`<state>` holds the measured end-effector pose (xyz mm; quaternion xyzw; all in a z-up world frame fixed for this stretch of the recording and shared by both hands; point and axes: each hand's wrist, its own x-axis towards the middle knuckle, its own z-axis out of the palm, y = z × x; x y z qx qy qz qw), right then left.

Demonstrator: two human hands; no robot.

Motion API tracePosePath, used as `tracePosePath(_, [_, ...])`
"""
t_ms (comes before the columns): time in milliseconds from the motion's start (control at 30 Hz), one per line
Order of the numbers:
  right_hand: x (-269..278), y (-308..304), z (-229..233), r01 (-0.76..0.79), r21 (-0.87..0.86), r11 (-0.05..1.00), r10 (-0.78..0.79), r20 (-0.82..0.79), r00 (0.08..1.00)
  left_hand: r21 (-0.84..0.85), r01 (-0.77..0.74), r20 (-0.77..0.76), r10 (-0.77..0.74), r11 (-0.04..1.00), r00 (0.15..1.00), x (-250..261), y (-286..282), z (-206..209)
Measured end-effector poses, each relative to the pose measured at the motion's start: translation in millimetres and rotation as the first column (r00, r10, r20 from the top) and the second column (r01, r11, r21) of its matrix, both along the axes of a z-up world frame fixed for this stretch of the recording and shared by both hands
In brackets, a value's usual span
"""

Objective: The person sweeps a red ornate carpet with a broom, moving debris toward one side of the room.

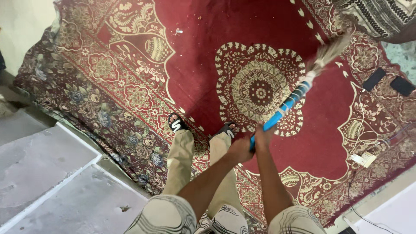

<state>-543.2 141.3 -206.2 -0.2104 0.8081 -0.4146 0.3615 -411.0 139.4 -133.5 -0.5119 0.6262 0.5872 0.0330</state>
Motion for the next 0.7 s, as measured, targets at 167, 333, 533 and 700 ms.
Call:
tracePosePath(167, [-6.6, -28.9, -47.2, -0.193, 0.219, 0.956, 0.181, 0.074, 0.981, 0.345, -0.118, 0.031, 0.114, 0.931, 0.993, -6.9, -23.8, 0.5])
tracePosePath(333, [10.6, -53.6, -30.5, -0.335, 0.254, 0.907, 0.266, 0.271, 0.925, -0.026, -0.43, 0.046, 0.431, 0.902, 0.901, -16.2, -4.7, -9.2])
tracePosePath(533, [24.7, -59.0, -2.2, -0.656, 0.345, 0.671, 0.592, 0.284, 0.754, 0.385, -0.686, 0.1, 0.711, 0.617, 0.696, -35.9, 40.9, -26.0])
tracePosePath(700, [34.6, -28.4, -3.2, -0.84, 0.2, 0.504, 0.85, 0.059, 0.524, 0.023, -0.708, -0.187, 0.699, 0.706, 0.69, -41.4, 84.4, -36.9])
